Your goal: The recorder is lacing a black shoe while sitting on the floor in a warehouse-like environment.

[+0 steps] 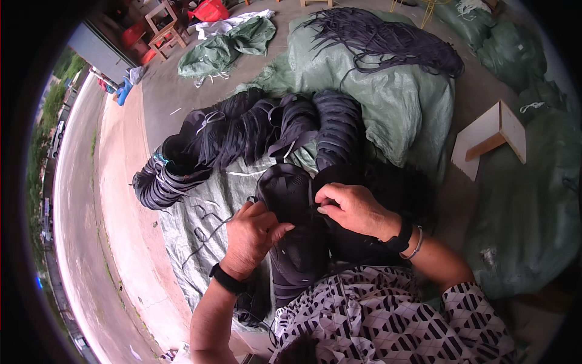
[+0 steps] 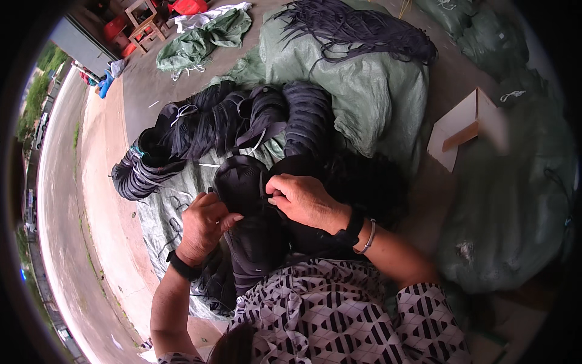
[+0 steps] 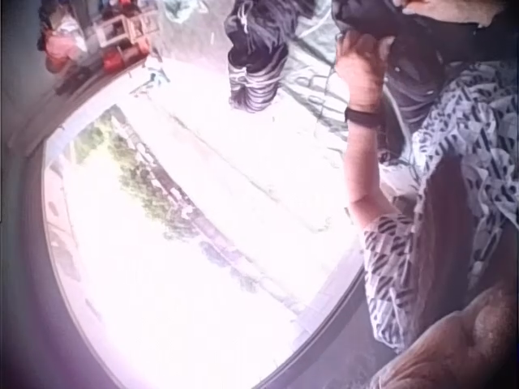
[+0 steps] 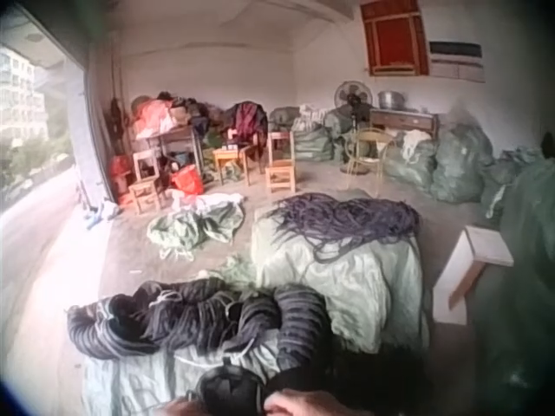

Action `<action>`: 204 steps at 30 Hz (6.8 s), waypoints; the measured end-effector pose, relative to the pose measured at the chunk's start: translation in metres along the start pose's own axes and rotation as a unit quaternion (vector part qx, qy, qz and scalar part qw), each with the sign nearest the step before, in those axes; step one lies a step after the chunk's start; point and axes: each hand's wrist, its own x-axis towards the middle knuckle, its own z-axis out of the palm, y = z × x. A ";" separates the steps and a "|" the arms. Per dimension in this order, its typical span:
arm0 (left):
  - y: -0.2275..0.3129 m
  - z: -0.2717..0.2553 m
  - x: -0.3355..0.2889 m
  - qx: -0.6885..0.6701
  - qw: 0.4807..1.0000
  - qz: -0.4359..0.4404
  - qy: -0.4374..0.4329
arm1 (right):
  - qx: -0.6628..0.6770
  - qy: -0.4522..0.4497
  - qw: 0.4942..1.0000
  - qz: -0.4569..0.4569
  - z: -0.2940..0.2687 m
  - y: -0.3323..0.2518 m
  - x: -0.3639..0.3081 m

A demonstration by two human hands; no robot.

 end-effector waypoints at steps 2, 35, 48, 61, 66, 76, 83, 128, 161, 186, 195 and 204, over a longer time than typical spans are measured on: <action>-0.013 0.002 0.001 -0.188 0.979 -0.077 -0.030 | -0.014 -0.042 0.999 0.029 -0.002 -0.003 0.002; -0.008 0.012 -0.037 -0.577 0.745 -0.322 0.086 | 0.128 -0.177 0.971 0.099 0.012 -0.017 0.004; -0.079 -0.022 -0.024 -0.674 0.608 -0.297 0.297 | -0.007 -0.082 0.996 -0.019 0.005 -0.024 -0.013; -0.084 -0.059 -0.066 -0.542 0.711 -0.293 0.339 | 0.053 -0.035 0.993 0.095 -0.013 -0.006 -0.018; -0.113 0.005 -0.102 -0.391 0.797 -0.398 0.229 | 0.222 -0.030 0.948 0.228 -0.040 0.013 -0.043; -0.060 0.016 -0.071 -0.208 0.927 -0.244 0.192 | -0.092 0.121 0.985 0.085 -0.062 0.058 -0.064; -0.005 0.030 -0.034 -0.495 0.816 -0.227 0.194 | 0.101 -0.013 0.994 0.048 0.005 0.003 -0.007; -0.023 -0.034 0.032 0.004 0.989 0.135 -0.065 | -0.311 -0.166 0.878 -0.323 -0.015 -0.010 0.042; 0.002 0.001 0.059 -0.032 0.969 0.067 -0.235 | -0.170 -0.196 0.966 0.021 -0.021 -0.008 0.053; 0.003 -0.011 0.060 -0.064 0.950 0.022 -0.306 | 0.664 -0.112 0.739 0.014 -0.146 -0.098 0.068; 0.003 -0.012 0.057 -0.101 0.962 0.024 -0.251 | 0.629 -0.113 0.765 -0.083 -0.172 -0.105 0.062; 0.007 0.000 0.048 -0.048 0.977 0.074 -0.194 | 0.676 -0.120 0.726 -0.034 -0.167 -0.113 0.060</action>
